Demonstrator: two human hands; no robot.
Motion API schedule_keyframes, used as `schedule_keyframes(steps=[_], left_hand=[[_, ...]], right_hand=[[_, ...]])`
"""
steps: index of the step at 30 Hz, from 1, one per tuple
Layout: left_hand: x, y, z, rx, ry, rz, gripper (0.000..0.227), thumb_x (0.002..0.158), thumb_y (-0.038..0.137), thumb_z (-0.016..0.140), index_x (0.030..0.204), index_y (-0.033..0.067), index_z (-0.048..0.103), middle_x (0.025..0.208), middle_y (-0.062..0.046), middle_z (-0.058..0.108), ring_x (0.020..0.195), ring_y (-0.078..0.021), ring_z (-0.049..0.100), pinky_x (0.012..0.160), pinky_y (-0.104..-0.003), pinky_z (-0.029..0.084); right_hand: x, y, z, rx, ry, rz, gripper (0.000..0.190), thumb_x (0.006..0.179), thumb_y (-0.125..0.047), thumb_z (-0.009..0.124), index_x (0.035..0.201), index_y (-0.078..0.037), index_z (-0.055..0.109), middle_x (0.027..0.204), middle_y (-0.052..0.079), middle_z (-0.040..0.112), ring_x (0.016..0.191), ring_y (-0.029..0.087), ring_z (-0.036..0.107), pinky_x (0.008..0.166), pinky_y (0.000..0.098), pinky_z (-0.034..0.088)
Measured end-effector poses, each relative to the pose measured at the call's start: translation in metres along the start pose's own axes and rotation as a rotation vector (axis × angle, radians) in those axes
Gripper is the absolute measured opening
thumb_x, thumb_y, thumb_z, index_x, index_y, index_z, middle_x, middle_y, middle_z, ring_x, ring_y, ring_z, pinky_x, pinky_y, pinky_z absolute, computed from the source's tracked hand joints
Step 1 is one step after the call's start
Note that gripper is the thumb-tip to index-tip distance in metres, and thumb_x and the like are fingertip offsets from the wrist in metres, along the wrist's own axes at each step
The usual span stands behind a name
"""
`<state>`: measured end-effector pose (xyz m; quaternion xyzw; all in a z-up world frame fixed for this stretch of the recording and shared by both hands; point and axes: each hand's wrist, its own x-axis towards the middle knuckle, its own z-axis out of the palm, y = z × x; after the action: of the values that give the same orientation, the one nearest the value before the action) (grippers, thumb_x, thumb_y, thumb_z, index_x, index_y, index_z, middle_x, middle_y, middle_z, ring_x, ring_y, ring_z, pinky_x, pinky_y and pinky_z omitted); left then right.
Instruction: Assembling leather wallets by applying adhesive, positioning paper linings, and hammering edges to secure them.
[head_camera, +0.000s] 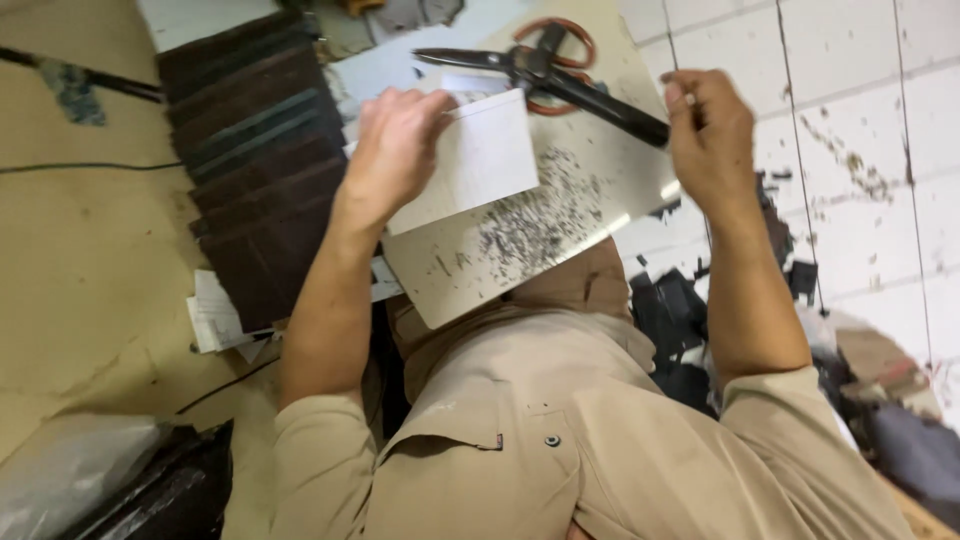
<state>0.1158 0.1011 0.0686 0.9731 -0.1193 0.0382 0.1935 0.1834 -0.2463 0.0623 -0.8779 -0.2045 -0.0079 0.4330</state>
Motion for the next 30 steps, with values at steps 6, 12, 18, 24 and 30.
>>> schedule_keyframes(steps=[6,12,18,24,30], left_hand=[[0.033,-0.056,0.035,-0.018,0.039,0.032,0.024,0.095,0.003,0.051,0.109,0.0143,0.067,0.091,-0.013,0.068,0.089,-0.0393,0.054,0.073,-0.053,0.034],[0.027,-0.081,0.037,0.185,0.288,-0.083,0.044,0.094,0.03,0.077,0.134,0.0152,0.066,0.109,-0.015,0.063,0.104,-0.0343,0.058,0.101,-0.052,0.042],[-0.024,-0.188,-0.01,-0.039,0.43,-0.712,0.047,0.103,0.034,0.063,0.143,0.0112,0.051,0.141,-0.02,0.048,0.123,-0.0354,0.057,0.09,-0.042,0.06],[-0.078,-0.321,0.006,0.045,0.517,-0.916,0.046,0.102,0.038,0.069,0.121,-0.0022,0.059,0.114,-0.026,0.059,0.104,-0.0453,0.06,0.083,-0.057,0.056],[-0.081,-0.358,0.01,-0.132,0.519,-0.94,0.033,0.096,0.032,0.074,0.097,0.0052,0.056,0.092,-0.015,0.06,0.086,-0.0372,0.065,0.065,-0.051,0.048]], right_hand=[[0.04,-0.049,0.079,-0.14,-0.282,-0.163,0.03,0.111,-0.009,0.043,0.129,0.003,0.063,0.122,0.018,0.06,0.107,0.032,0.06,0.09,0.0449,0.053],[0.056,-0.059,0.173,-0.076,-0.241,-0.622,0.028,0.107,-0.006,0.055,0.131,0.003,0.062,0.111,0.023,0.056,0.097,0.041,0.056,0.087,0.0472,0.047],[0.058,-0.05,0.232,-0.398,-0.31,-0.702,0.04,0.1,-0.002,0.06,0.139,-0.009,0.061,0.122,0.022,0.061,0.099,0.034,0.057,0.077,0.0458,0.05],[0.065,-0.047,0.251,-0.381,-0.192,-0.747,0.027,0.106,-0.015,0.061,0.132,-0.008,0.064,0.117,0.024,0.063,0.093,0.036,0.056,0.068,0.0466,0.045],[0.039,-0.063,0.224,-0.398,-0.303,-0.825,0.06,0.099,-0.053,0.066,0.141,-0.013,0.055,0.139,0.023,0.058,0.119,0.035,0.059,0.094,0.0525,0.05]])
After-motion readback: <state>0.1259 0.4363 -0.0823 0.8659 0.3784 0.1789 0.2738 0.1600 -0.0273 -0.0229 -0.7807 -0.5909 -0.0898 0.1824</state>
